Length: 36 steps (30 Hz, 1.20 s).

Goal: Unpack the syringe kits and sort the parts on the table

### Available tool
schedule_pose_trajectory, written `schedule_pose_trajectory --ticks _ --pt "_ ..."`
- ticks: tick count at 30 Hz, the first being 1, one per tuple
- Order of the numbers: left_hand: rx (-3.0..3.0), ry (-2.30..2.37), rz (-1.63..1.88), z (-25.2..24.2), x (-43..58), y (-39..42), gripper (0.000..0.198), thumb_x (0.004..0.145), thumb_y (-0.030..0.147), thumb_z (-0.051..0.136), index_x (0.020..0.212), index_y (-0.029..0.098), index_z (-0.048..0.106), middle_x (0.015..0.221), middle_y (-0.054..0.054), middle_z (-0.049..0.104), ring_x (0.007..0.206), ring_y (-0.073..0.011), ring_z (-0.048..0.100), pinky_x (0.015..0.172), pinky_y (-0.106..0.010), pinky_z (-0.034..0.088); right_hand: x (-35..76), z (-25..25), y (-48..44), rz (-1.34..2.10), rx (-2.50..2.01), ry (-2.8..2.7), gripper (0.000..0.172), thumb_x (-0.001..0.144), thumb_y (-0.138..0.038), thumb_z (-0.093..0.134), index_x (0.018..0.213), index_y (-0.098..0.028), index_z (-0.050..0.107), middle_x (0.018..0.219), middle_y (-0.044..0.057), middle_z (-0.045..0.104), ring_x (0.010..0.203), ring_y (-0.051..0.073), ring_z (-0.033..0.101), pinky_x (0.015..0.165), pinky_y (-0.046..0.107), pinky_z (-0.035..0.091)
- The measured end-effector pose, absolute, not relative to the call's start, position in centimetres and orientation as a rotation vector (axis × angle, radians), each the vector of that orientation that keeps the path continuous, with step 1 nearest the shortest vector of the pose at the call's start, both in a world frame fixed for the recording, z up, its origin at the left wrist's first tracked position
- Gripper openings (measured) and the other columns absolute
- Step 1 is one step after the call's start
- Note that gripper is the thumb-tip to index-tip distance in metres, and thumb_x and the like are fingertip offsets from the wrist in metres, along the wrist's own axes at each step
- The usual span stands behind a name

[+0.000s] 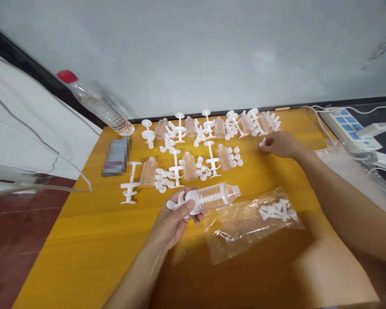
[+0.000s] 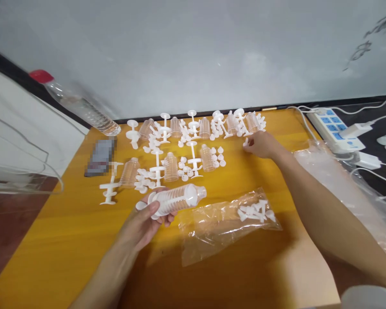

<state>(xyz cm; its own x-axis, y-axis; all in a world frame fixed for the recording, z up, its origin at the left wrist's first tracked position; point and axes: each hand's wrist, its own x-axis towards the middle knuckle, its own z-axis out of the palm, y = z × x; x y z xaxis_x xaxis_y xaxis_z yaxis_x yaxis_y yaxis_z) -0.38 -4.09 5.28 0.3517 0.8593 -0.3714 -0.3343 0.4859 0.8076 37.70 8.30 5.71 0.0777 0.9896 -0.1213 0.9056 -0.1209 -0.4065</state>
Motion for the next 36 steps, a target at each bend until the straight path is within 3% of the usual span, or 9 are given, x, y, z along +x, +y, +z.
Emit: schedule_pose_trajectory --ticks 3,5,9,13,17,22,27,32,36 --pt "0.756 0.915 0.868 5.2 -0.3 -4.2 0.059 0.068 0.051 0.094 0.106 0.016 0.065 0.075 -0.003 0.073 0.060 -0.0150 0.069 0.051 -0.020 0.053 37.8 4.3 9.4 0.584 -2.116 -1.883 0.024 0.086 -0.026 0.072 0.065 -0.022 0.063 0.072 0.006 0.069 0.069 0.018 0.057 0.071 0.035 0.042" --pt "0.777 0.935 0.877 5.0 -0.5 -4.2 0.058 0.069 0.050 0.094 0.107 0.018 0.065 0.076 -0.001 0.072 0.060 -0.0142 0.068 0.052 -0.021 0.054 38.0 4.2 8.6 0.603 -2.128 -1.845 0.011 0.087 -0.031 0.074 0.085 -0.020 0.073 0.078 0.006 0.071 0.071 0.018 0.060 0.072 0.034 0.043" --pt "0.894 1.017 0.915 4.8 -0.6 -4.5 0.052 0.072 0.043 0.093 0.112 0.022 0.067 0.081 0.000 0.070 0.067 -0.0126 0.067 0.061 -0.022 0.057 37.4 5.5 2.9 0.625 -2.080 -1.620 0.055 0.085 -0.056 0.077 0.124 -0.018 0.072 0.089 0.008 0.075 0.075 0.020 0.065 0.072 0.034 0.049" --pt "1.149 1.076 0.961 5.1 0.7 -5.7 0.049 0.072 0.031 0.093 0.116 0.025 0.072 0.085 0.001 0.072 0.070 -0.0107 0.066 0.064 -0.019 0.056 32.1 6.5 -5.8 1.256 -1.604 -1.398 0.051 0.084 -0.067 0.074 0.102 -0.019 0.080 0.084 0.007 0.076 0.064 0.017 0.064 0.061 0.030 0.054" --pt "1.284 1.069 0.988 5.8 2.8 -7.2 0.050 0.070 0.029 0.094 0.115 0.022 0.074 0.096 -0.004 0.079 0.080 -0.0151 0.071 0.075 -0.025 0.060 24.8 6.5 -10.4 1.517 -1.222 -0.923 0.037 0.080 -0.054 0.085 0.097 -0.022 0.081 0.094 0.006 0.078 0.082 0.018 0.072 0.082 0.032 0.063" --pt "1.087 1.138 0.898 6.9 4.5 -7.8 0.047 0.071 0.038 0.093 0.109 0.021 0.072 0.093 -0.004 0.080 0.078 -0.0152 0.073 0.074 -0.025 0.060 21.3 6.5 -9.9 1.514 -1.082 -0.523 0.031 0.076 -0.045 0.090 0.094 -0.022 0.080 0.097 0.004 0.078 0.086 0.016 0.073 0.091 0.033 0.064" --pt "0.707 1.030 0.737 7.2 4.2 -7.7 0.057 0.075 0.068 0.081 0.081 0.013 0.066 0.070 -0.009 0.075 0.056 -0.0149 0.067 0.055 -0.025 0.056 23.2 6.7 -8.9 1.306 -1.032 -0.469 0.024 0.079 -0.044 0.087 0.086 -0.024 0.078 0.094 0.002 0.077 0.086 0.016 0.073 0.092 0.033 0.063" --pt "0.956 1.086 0.778 8.2 1.6 -6.9 0.055 0.079 0.044 0.088 0.126 0.025 0.067 0.092 -0.003 0.077 0.078 -0.0157 0.073 0.077 -0.028 0.061 31.2 8.1 -7.6 1.030 -1.189 -0.614 0.023 0.086 -0.046 0.079 0.082 -0.023 0.074 0.092 0.003 0.075 0.089 0.019 0.073 0.092 0.037 0.061" --pt "1.281 1.095 0.991 9.0 4.6 -3.1 0.042 0.089 0.039 0.078 0.128 0.029 0.066 0.112 -0.003 0.074 0.093 -0.0163 0.072 0.089 -0.031 0.058 36.1 8.1 -5.3 0.828 -1.583 -0.821 0.036 0.083 -0.054 0.079 0.082 -0.019 0.073 0.082 0.003 0.069 0.073 0.016 0.065 0.071 0.030 0.056"
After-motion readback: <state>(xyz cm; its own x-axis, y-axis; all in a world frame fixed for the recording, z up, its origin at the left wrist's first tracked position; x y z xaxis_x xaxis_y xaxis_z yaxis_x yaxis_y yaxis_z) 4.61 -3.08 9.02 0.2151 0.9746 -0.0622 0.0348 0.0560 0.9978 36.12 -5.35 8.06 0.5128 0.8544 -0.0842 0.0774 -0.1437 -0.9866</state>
